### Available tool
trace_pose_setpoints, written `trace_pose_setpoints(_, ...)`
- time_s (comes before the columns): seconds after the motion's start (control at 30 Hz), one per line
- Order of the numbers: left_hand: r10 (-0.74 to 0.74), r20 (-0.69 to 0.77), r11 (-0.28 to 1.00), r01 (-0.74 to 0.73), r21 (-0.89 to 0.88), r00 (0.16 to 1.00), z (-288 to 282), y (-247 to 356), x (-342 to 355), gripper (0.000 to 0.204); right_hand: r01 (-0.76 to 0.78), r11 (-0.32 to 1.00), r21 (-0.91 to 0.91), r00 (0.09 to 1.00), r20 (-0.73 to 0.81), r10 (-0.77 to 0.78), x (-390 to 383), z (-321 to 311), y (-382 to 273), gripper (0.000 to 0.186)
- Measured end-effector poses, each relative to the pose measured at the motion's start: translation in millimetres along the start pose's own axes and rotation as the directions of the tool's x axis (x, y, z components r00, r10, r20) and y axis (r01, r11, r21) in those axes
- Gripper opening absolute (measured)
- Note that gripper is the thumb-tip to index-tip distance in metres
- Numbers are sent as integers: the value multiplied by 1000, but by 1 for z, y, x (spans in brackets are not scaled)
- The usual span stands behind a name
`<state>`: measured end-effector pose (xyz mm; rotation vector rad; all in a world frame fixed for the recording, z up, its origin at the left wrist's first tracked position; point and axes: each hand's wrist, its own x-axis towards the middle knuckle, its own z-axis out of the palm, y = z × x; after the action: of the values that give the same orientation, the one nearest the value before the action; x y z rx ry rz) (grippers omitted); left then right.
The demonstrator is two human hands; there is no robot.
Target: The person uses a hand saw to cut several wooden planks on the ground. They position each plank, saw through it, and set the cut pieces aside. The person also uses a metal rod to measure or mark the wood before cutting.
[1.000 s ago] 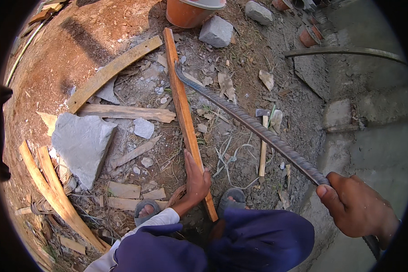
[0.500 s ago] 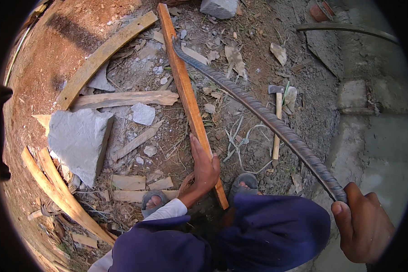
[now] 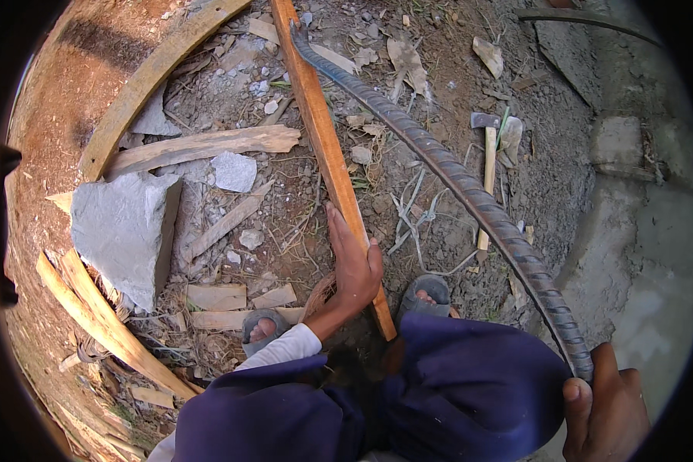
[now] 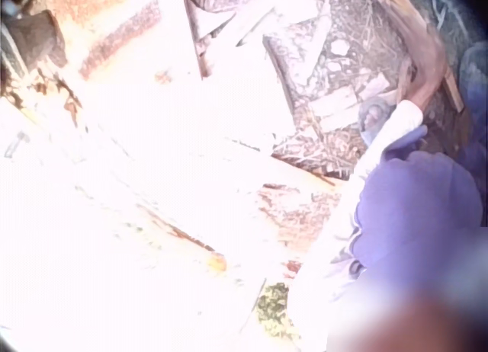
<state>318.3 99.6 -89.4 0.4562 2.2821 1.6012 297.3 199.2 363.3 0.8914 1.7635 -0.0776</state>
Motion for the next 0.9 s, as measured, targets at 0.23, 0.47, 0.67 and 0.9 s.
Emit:
trace_pose_setpoints(0.23,25,-4,1000,-25,5,1000,1,4,4,85,13,1000,23,1000,-15,-13,0,4,6,39)
trace_pose_setpoints(0.47,67,-11,997,-66,28,998,3,-2,-1,84,15,999,45,1000,22,-16,8,11,6,37)
trace_pose_setpoints(0.67,16,24,999,-17,45,1000,3,6,6,85,55,996,65,994,-102,-48,13,7,15,37)
trace_pose_setpoints(0.9,26,42,998,-29,58,999,6,2,-1,86,61,981,185,998,-44,-54,26,27,22,37)
